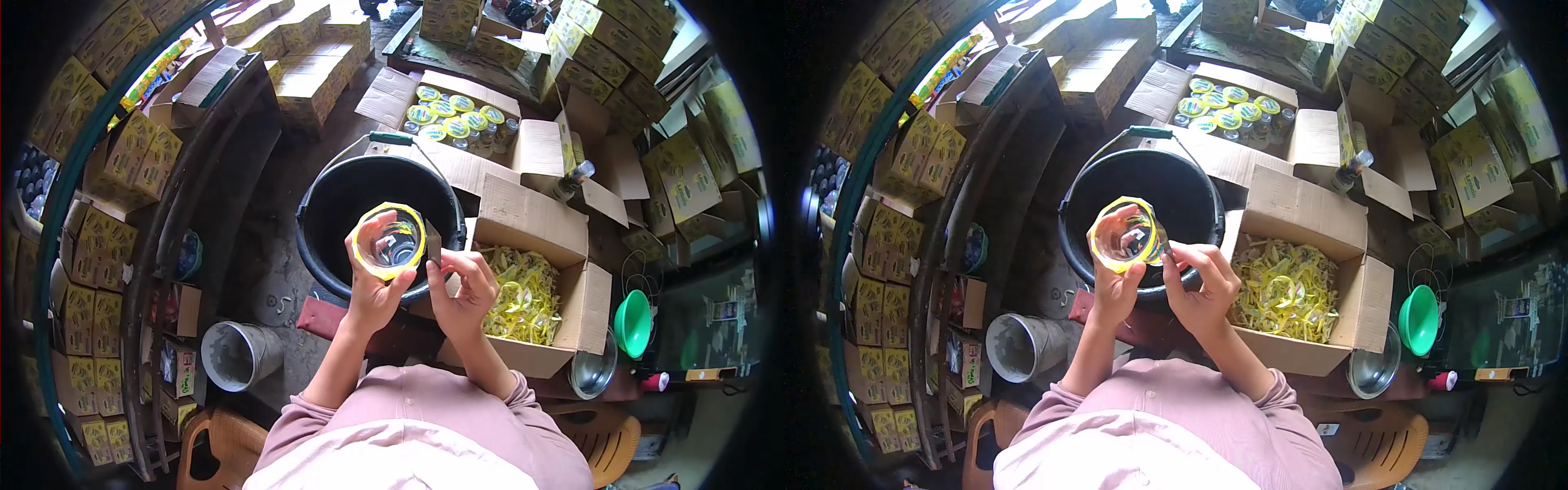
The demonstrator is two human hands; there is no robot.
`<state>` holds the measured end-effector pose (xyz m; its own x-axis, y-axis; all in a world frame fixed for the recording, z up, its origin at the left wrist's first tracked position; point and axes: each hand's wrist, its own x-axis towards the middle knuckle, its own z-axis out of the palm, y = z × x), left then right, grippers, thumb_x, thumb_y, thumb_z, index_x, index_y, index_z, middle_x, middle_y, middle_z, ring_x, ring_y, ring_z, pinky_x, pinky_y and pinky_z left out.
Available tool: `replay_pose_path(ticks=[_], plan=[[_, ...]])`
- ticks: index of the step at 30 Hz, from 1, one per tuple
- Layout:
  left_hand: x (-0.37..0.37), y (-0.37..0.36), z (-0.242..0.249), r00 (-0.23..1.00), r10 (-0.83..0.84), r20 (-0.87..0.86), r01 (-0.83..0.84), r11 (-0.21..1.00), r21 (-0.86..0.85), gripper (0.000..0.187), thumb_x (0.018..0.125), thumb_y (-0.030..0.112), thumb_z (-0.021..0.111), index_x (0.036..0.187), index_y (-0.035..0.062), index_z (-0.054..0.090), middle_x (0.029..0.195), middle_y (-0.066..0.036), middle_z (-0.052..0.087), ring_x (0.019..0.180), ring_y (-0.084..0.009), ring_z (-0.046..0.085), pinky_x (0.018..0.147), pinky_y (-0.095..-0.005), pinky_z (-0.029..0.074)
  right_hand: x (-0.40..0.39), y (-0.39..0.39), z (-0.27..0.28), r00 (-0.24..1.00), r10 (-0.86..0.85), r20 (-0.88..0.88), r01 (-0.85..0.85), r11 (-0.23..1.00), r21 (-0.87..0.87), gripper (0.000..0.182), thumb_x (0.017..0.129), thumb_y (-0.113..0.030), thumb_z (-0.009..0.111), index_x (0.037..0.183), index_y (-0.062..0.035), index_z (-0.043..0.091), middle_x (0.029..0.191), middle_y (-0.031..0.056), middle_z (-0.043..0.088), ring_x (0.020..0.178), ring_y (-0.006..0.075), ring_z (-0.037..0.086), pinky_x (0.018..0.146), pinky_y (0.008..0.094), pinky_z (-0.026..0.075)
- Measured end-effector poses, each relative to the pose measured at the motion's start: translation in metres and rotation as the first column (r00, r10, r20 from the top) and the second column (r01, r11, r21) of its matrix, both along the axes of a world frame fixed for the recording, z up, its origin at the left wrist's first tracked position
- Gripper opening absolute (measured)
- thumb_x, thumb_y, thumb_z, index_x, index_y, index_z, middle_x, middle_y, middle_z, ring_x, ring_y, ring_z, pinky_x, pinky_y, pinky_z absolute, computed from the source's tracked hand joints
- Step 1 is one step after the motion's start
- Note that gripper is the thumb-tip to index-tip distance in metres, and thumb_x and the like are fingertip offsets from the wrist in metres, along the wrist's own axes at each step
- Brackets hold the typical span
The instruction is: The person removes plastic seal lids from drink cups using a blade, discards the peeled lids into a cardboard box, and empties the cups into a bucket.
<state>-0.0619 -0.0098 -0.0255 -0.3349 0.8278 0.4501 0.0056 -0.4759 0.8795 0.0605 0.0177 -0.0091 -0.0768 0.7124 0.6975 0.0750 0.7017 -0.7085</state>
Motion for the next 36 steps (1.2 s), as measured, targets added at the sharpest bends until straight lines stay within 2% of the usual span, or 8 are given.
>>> replay_pose_path(ticks=[5, 6, 9, 13, 14, 23, 29, 36], plan=[[-0.009, -0.004, 0.001, 0.998, 0.047, -0.035, -0.048, 0.998, -0.041, 0.074, 0.077, 0.025, 0.068, 0.126, 0.0043, 0.018, 0.121, -0.016, 0.039, 0.112, -0.0234, 0.043, 0.097, -0.0357, 0.034, -0.017, -0.001, -0.001, 0.994, -0.104, -0.014, 0.105, 0.990, 0.094, 0.021, 0.067, 0.007, 0.067, 0.086, -0.0018, 0.063, 0.075, 0.0093, 0.062, 0.059, 0.0133, 0.058, 0.052, 0.0223, 0.047], [-0.010, -0.005, 0.003, 0.998, 0.062, -0.030, -0.063, 0.997, -0.034, 0.068, 0.078, 0.027, 0.066, 0.129, 0.0086, 0.025, 0.125, -0.013, 0.039, 0.114, -0.0216, 0.042, 0.095, -0.0346, 0.032, -0.020, -0.001, 0.001, 0.993, -0.114, -0.002, 0.114, 0.986, 0.120, 0.022, 0.067, 0.007, 0.068, 0.086, -0.0019, 0.063, 0.076, 0.0094, 0.061, 0.059, 0.0135, 0.058, 0.052, 0.0227, 0.048], [-0.016, -0.006, 0.003, 0.998, 0.064, -0.024, -0.066, 0.993, -0.093, 0.067, 0.077, 0.022, 0.065, 0.130, 0.0075, 0.027, 0.125, -0.013, 0.040, 0.114, -0.0214, 0.042, 0.095, -0.0347, 0.032, -0.027, -0.001, 0.001, 0.995, -0.087, 0.050, 0.082, 0.992, 0.093, 0.019, 0.068, 0.007, 0.068, 0.085, 0.0012, 0.061, 0.079, 0.0098, 0.060, 0.065, 0.0137, 0.057, 0.057, 0.0231, 0.045], [-0.009, -0.006, -0.002, 0.991, 0.136, -0.001, -0.136, 0.989, -0.055, 0.064, 0.076, 0.013, 0.063, 0.130, 0.0054, 0.028, 0.125, -0.013, 0.039, 0.114, -0.0217, 0.042, 0.096, -0.0359, 0.032, -0.031, 0.001, 0.002, 0.986, -0.145, 0.088, 0.126, 0.974, 0.190, 0.021, 0.066, 0.007, 0.068, 0.084, -0.0023, 0.063, 0.072, 0.0084, 0.060, 0.059, 0.0152, 0.058, 0.052, 0.0246, 0.048], [-0.006, -0.005, 0.001, 0.987, 0.158, 0.021, -0.157, 0.986, -0.050, 0.066, 0.073, 0.012, 0.068, 0.125, 0.0009, 0.030, 0.118, -0.014, 0.039, 0.108, -0.0217, 0.044, 0.094, -0.0340, 0.036, -0.030, 0.001, 0.002, 0.982, -0.164, 0.098, 0.142, 0.970, 0.197, 0.021, 0.066, 0.006, 0.068, 0.084, -0.0025, 0.062, 0.071, 0.0082, 0.059, 0.059, 0.0155, 0.058, 0.052, 0.0247, 0.048], [0.007, -0.011, 0.003, 0.984, 0.175, -0.045, -0.177, 0.983, -0.043, 0.066, 0.070, 0.010, 0.068, 0.122, 0.0006, 0.030, 0.116, -0.014, 0.039, 0.107, -0.0219, 0.045, 0.092, -0.0335, 0.038, -0.022, 0.002, 0.009, 0.969, -0.217, 0.118, 0.186, 0.954, 0.233, 0.024, 0.065, 0.006, 0.070, 0.085, -0.0031, 0.064, 0.067, 0.0068, 0.057, 0.056, 0.0164, 0.056, 0.051, 0.0244, 0.046], [0.004, -0.014, 0.006, 0.986, 0.125, -0.109, -0.131, 0.990, -0.048, 0.066, 0.068, 0.007, 0.068, 0.121, 0.0010, 0.030, 0.115, -0.014, 0.041, 0.106, -0.0213, 0.047, 0.093, -0.0334, 0.038, -0.013, 0.015, 0.008, 0.997, -0.066, 0.050, 0.060, 0.992, 0.108, 0.023, 0.066, 0.008, 0.068, 0.086, -0.0025, 0.066, 0.067, 0.0067, 0.059, 0.058, 0.0131, 0.058, 0.052, 0.0223, 0.046], [0.008, -0.011, 0.006, 0.991, 0.116, -0.074, -0.121, 0.991, -0.061, 0.066, 0.068, 0.008, 0.068, 0.122, 0.0006, 0.030, 0.115, -0.013, 0.041, 0.106, -0.0214, 0.046, 0.092, -0.0331, 0.038, -0.007, 0.004, 0.004, 0.991, -0.118, 0.063, 0.115, 0.992, 0.056, 0.021, 0.067, 0.007, 0.068, 0.086, -0.0021, 0.066, 0.067, 0.0068, 0.059, 0.057, 0.0119, 0.058, 0.053, 0.0222, 0.046]])
